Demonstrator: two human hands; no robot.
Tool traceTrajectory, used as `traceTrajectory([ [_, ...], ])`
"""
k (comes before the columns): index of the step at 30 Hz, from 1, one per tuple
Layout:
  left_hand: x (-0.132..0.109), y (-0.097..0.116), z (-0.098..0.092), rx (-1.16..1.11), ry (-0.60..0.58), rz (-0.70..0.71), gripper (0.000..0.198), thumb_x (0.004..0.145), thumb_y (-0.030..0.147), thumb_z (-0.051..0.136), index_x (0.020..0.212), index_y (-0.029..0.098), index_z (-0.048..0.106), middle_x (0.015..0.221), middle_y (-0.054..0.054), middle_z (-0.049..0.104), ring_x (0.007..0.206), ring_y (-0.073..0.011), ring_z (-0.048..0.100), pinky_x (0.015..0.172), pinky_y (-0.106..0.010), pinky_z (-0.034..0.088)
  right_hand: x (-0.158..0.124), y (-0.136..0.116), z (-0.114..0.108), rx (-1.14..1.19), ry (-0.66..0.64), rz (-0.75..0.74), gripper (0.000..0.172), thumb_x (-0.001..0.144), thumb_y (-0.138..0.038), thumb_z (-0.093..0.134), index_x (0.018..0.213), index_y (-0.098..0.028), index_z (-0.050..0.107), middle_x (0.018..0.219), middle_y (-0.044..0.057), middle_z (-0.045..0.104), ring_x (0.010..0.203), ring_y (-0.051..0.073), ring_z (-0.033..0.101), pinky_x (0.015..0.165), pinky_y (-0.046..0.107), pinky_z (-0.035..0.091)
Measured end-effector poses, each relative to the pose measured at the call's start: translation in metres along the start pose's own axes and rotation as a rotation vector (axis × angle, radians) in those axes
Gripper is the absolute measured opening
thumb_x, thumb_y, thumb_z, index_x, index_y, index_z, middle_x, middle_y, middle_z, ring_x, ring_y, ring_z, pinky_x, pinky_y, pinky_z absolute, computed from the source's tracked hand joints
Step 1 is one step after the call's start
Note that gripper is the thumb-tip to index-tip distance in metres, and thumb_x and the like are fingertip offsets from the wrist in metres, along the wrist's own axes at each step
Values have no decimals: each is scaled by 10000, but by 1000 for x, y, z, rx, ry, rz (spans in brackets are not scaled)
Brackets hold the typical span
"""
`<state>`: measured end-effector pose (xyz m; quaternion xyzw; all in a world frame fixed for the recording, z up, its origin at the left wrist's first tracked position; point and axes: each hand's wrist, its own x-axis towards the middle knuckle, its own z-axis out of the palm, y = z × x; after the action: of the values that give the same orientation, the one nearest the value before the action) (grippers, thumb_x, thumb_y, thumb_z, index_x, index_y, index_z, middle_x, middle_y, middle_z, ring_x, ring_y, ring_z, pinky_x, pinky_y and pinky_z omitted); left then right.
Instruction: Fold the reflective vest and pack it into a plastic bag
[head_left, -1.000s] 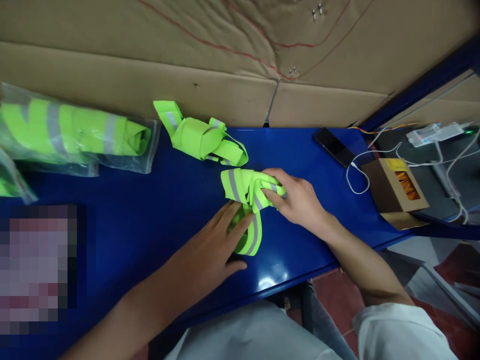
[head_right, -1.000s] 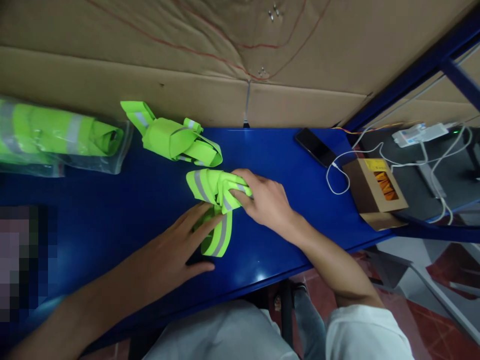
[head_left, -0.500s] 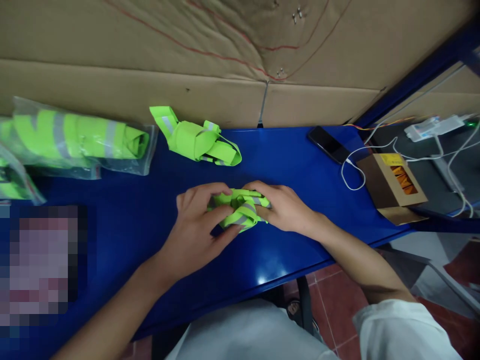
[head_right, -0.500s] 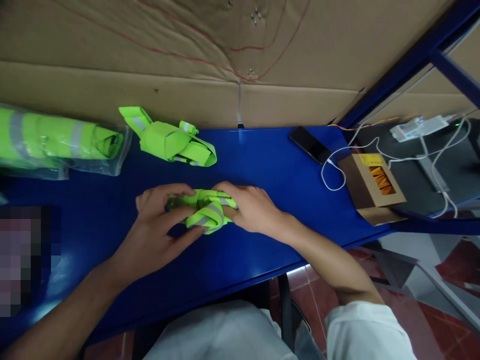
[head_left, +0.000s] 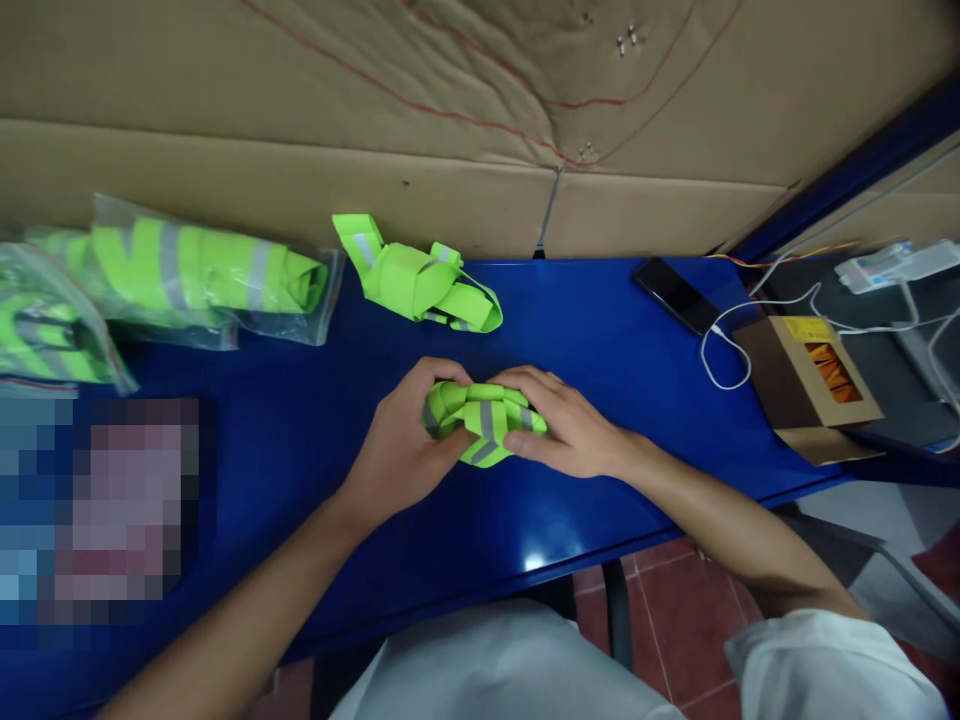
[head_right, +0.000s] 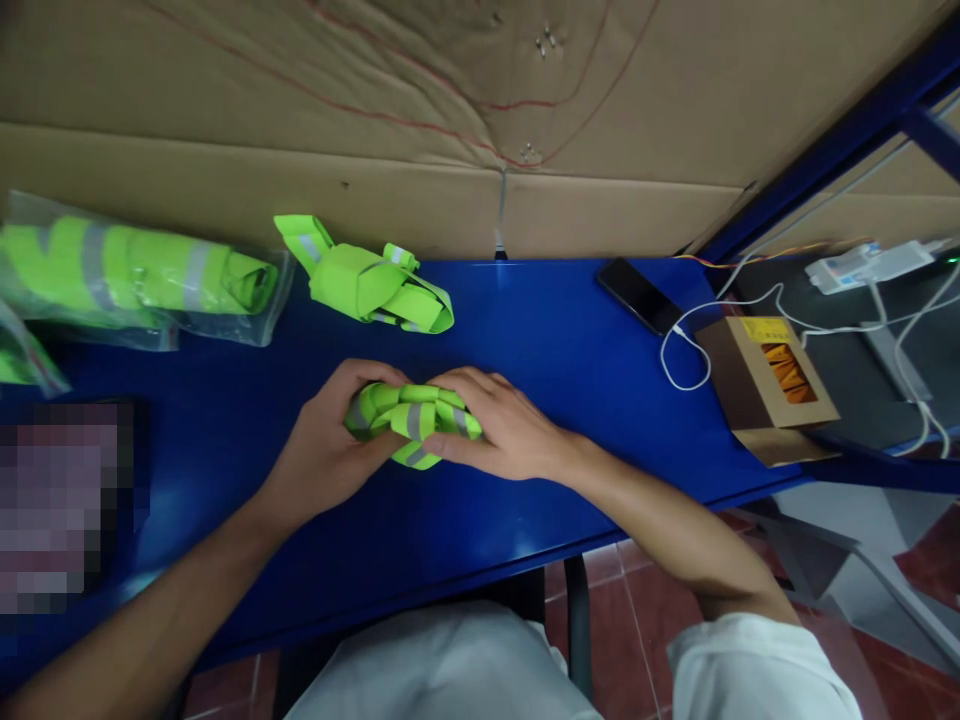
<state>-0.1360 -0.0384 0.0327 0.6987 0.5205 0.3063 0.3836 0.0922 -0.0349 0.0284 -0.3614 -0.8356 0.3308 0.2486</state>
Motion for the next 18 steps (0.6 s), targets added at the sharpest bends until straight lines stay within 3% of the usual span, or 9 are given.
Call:
traceTrajectory([
  [2, -2, 4, 2, -1, 37, -9, 262, 782, 204, 678, 1025, 249, 592, 967, 32, 662, 829, -156, 615, 721, -281, 481, 0, -6, 0, -21, 4, 72, 593, 914, -587, 690, 1334, -211, 508, 1305, 129, 662, 1132, 291, 644, 962, 428, 474],
  [5, -3, 7, 1, -31, 44, -34, 255, 756, 196, 711, 984, 244, 610, 919, 50, 641, 783, -132, 584, 689, -254, 462, 0, -13, 0, 11, 8, 213, 531, 910, -549, 715, 1278, -207, 541, 1085, 64, 722, 910, 227, 679, 787, 338, 494],
  [8, 1, 5, -6, -142, -101, -84, 235, 761, 219, 726, 967, 241, 616, 876, 59, 615, 748, -118, 567, 634, -224, 454, 0, -14, -1, 168, -41, 269, 433, 928, -509, 707, 1209, -204, 583, 929, 6, 700, 757, 156, 641, 643, 259, 456],
  [11, 7, 0, -15, -262, -282, -100, 226, 802, 250, 716, 1009, 241, 623, 908, 50, 614, 764, -114, 576, 645, -212, 473, 1, -10, -3, 306, -46, 286, 351, 926, -465, 721, 1127, -193, 628, 921, -2, 694, 770, 136, 628, 662, 239, 466],
  [14, 11, -3, -20, -408, -376, -73, 370, 816, 318, 758, 1147, 256, 606, 1081, 11, 636, 952, -151, 628, 759, -234, 521, 1, -7, -5, 404, -21, 323, 312, 915, -424, 740, 1102, -192, 645, 938, 0, 690, 804, 137, 625, 697, 240, 481],
  [16, 11, -3, -19, -502, -325, -81, 525, 788, 340, 807, 1244, 271, 556, 1217, -20, 615, 1103, -188, 625, 848, -263, 536, 1, -6, -6, 451, 4, 348, 300, 909, -415, 748, 1090, -197, 649, 944, 2, 681, 810, 137, 616, 697, 239, 484],
  [18, 9, 0, -14, -564, -226, -148, 627, 772, 355, 833, 1304, 283, 509, 1253, -33, 605, 1095, -192, 637, 847, -276, 545, 1, -6, -8, 489, 34, 356, 301, 900, -412, 758, 1083, -201, 646, 935, 1, 668, 796, 136, 608, 678, 235, 482],
])
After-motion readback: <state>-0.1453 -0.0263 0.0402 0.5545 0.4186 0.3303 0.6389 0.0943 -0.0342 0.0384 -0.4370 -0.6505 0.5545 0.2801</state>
